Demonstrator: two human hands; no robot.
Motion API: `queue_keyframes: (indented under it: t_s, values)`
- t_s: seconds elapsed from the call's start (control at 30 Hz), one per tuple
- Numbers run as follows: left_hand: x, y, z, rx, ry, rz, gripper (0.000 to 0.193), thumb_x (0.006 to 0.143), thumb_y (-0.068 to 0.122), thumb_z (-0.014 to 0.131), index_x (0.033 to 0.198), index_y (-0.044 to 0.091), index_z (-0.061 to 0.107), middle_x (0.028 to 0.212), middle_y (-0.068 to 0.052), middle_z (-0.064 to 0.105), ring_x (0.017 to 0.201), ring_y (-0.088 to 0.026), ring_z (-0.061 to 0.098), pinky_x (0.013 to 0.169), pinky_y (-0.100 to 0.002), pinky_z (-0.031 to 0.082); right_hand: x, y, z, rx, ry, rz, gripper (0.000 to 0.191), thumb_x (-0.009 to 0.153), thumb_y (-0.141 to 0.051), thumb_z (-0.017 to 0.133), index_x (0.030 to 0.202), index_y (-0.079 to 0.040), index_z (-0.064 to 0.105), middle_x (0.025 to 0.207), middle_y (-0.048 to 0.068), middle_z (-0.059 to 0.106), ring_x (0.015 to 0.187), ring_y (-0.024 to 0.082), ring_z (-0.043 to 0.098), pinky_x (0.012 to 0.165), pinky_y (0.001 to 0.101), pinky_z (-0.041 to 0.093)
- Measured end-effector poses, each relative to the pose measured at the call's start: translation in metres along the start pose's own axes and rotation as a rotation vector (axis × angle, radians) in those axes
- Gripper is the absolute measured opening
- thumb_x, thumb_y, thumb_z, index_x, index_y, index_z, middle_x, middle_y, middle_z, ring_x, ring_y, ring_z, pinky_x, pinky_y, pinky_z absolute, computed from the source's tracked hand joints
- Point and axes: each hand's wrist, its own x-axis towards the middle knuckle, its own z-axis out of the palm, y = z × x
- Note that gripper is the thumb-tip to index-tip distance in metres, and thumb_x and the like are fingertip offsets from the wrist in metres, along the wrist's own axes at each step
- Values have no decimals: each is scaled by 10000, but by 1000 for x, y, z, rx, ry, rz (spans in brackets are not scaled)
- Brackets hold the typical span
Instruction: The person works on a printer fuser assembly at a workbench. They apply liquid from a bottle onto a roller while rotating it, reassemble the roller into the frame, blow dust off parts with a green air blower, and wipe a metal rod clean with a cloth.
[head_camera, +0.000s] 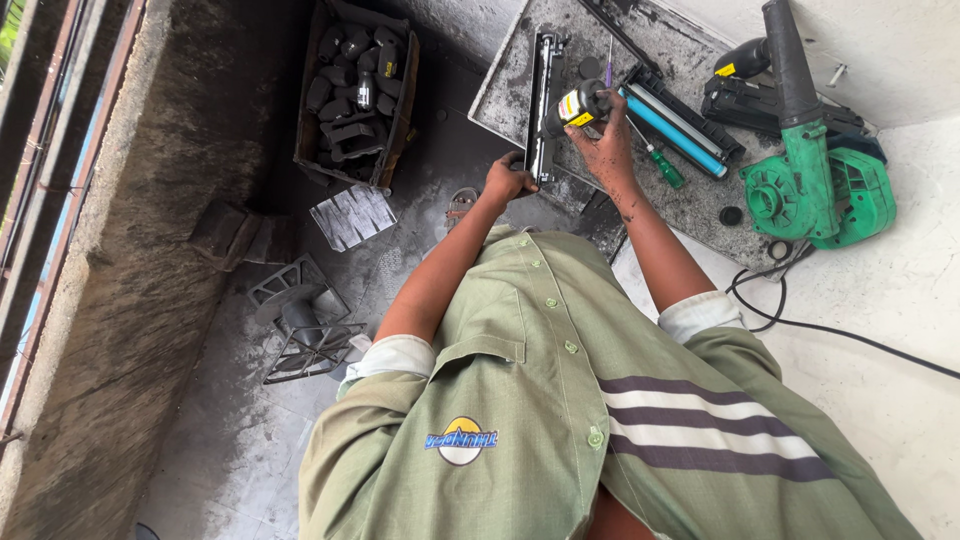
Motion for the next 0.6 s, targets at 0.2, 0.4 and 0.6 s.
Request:
queue_keyframes:
  t_s: [0.2, 0.4, 0.6]
  values:
    - [0, 3, -1, -56, -2, -9, 804, 697, -206, 662, 1457, -31, 466, 886, -176, 715, 730, -256, 750, 670, -365, 677, 20, -4, 0, -114, -87, -112, 719, 987, -245, 832, 1477, -149, 314, 1505, 209, 457, 1322, 369, 625, 1025, 432, 594]
    - [-1, 7, 1, -63, 26, -42, 795, 700, -211, 652, 1458, -31, 494, 910, -184, 712, 736, -260, 743, 664, -379, 684, 40, -10, 3, -370, -169, -153, 745, 991, -299, 825, 1489, -201, 280, 1464, 202, 515, 1271, 412, 626, 1007, 511, 593]
    - [-4, 8, 0, -33, 25, -17, 792, 684, -224, 674, 1438, -42, 514, 987, -193, 723, 772, -267, 757, 674, -368, 685, 60, -19, 7, -368, -243, -163, 691, 1024, -305, 793, 1481, -251, 276, 1456, 188, 504, 1239, 386, 649, 964, 478, 635]
